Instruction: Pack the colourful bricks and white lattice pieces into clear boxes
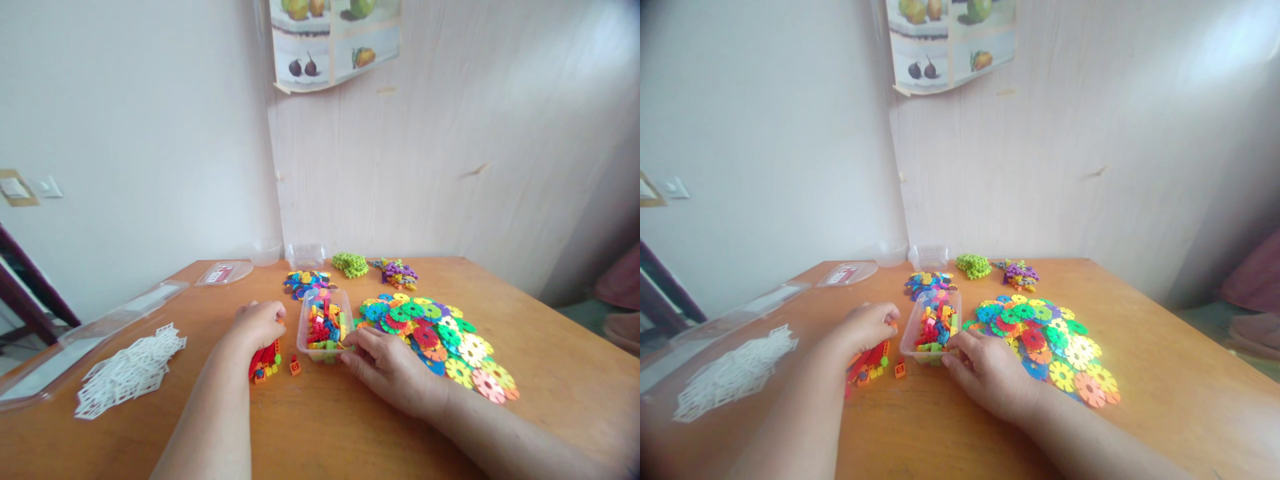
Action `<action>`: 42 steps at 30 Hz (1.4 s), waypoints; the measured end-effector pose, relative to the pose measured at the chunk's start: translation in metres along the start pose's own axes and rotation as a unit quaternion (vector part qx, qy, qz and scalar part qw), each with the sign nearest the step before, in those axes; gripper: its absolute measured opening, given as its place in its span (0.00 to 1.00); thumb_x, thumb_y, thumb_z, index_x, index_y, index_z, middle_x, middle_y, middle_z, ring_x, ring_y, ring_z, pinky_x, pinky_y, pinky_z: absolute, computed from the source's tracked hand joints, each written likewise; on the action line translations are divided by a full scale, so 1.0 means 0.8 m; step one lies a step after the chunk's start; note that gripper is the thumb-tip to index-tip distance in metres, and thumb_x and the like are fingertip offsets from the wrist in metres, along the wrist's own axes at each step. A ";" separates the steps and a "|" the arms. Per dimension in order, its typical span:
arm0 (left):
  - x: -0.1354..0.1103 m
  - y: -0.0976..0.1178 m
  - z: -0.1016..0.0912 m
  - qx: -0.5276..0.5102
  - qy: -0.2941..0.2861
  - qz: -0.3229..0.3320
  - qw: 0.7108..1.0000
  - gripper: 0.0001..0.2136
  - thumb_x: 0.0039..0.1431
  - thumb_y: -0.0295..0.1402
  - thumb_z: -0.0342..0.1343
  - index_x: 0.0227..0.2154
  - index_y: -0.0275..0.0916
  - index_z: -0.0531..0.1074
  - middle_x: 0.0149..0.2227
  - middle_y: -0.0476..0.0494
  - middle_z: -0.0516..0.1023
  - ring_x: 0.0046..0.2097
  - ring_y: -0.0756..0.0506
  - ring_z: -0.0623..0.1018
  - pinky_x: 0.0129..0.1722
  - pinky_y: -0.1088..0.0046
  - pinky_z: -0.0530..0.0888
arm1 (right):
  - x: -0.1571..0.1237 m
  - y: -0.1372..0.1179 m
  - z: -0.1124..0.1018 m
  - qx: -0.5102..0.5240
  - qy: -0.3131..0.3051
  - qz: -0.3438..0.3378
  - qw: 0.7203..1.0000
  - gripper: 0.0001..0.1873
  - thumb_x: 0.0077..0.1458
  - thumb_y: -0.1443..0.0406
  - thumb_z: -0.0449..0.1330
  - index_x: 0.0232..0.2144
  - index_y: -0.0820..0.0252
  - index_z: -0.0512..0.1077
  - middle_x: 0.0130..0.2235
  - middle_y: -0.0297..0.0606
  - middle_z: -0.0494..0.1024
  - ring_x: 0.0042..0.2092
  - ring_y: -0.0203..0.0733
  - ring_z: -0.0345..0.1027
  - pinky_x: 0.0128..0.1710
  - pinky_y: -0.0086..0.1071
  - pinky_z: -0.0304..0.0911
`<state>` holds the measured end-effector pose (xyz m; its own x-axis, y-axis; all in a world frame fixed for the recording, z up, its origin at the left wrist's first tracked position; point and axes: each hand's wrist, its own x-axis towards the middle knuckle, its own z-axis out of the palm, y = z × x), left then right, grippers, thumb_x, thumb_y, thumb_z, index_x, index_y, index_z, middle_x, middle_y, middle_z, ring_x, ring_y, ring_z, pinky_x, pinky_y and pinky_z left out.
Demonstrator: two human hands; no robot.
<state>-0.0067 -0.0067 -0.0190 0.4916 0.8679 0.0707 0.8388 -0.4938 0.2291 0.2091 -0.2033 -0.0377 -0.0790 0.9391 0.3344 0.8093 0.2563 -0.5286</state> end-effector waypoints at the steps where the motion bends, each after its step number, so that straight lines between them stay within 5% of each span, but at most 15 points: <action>1: 0.001 0.000 0.002 0.005 0.001 0.005 1.000 0.11 0.47 0.33 0.56 0.35 0.47 0.76 0.39 0.44 0.81 0.41 0.41 0.78 0.39 0.70 0.69 | 0.000 0.000 0.000 0.000 -0.001 0.001 1.000 0.10 0.65 0.59 0.53 0.41 0.56 0.72 0.35 0.36 0.76 0.35 0.37 0.69 0.36 0.29 0.61; 10: 0.009 0.008 0.016 0.002 -0.001 0.086 0.996 0.10 0.47 0.30 0.56 0.32 0.50 0.78 0.37 0.47 0.80 0.41 0.42 0.77 0.38 0.71 0.68 | 0.000 -0.001 0.002 -0.003 0.000 0.004 1.000 0.10 0.65 0.60 0.52 0.40 0.56 0.71 0.34 0.35 0.76 0.34 0.37 0.69 0.35 0.29 0.61; 17: 0.001 0.027 0.007 0.000 -0.024 0.046 0.999 0.05 0.48 0.38 0.59 0.29 0.50 0.79 0.37 0.50 0.82 0.43 0.40 0.78 0.49 0.63 0.68 | -0.001 0.001 0.002 0.003 -0.002 0.001 1.000 0.09 0.65 0.60 0.53 0.40 0.55 0.71 0.35 0.34 0.76 0.34 0.37 0.69 0.35 0.29 0.60; 23: 0.005 0.019 0.010 -0.027 0.036 0.031 0.999 0.06 0.50 0.32 0.56 0.30 0.48 0.77 0.34 0.51 0.82 0.41 0.42 0.79 0.52 0.60 0.66 | -0.001 0.001 0.001 0.001 0.000 -0.003 1.000 0.09 0.65 0.60 0.52 0.40 0.55 0.71 0.35 0.34 0.76 0.34 0.37 0.69 0.35 0.29 0.60; 27: 0.008 0.020 0.005 -0.139 0.089 0.007 0.986 0.08 0.52 0.35 0.55 0.34 0.46 0.77 0.35 0.48 0.82 0.40 0.43 0.80 0.44 0.67 0.71 | 0.000 0.002 0.001 0.001 0.001 -0.001 1.000 0.09 0.65 0.60 0.53 0.40 0.55 0.71 0.34 0.34 0.76 0.34 0.37 0.69 0.35 0.29 0.60; 32: 0.002 0.033 -0.009 -0.353 0.093 0.084 0.927 0.20 0.58 0.46 0.52 0.49 0.43 0.74 0.45 0.45 0.82 0.46 0.43 0.79 0.47 0.67 0.73 | -0.001 0.003 0.003 0.001 -0.003 0.003 1.000 0.10 0.65 0.59 0.53 0.41 0.55 0.71 0.35 0.34 0.76 0.35 0.37 0.70 0.35 0.30 0.61; 37: -0.001 0.014 -0.012 -0.087 0.064 0.048 0.993 0.13 0.51 0.38 0.56 0.39 0.45 0.77 0.45 0.45 0.80 0.49 0.39 0.76 0.49 0.65 0.69 | 0.000 0.002 0.001 -0.003 -0.005 0.006 1.000 0.10 0.65 0.59 0.52 0.41 0.55 0.71 0.35 0.35 0.76 0.35 0.37 0.70 0.35 0.30 0.61; 42: -0.006 0.008 -0.011 0.072 0.004 0.035 0.997 0.11 0.45 0.34 0.57 0.35 0.49 0.77 0.43 0.47 0.78 0.49 0.37 0.73 0.49 0.62 0.66 | 0.000 0.002 0.000 -0.001 -0.003 -0.001 1.000 0.10 0.65 0.60 0.53 0.41 0.55 0.71 0.35 0.34 0.76 0.34 0.37 0.69 0.35 0.29 0.60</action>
<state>-0.0059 -0.0137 -0.0090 0.5480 0.8316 0.0895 0.8280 -0.5546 0.0827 0.2103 -0.2029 -0.0389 -0.0847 0.9397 0.3312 0.8107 0.2583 -0.5254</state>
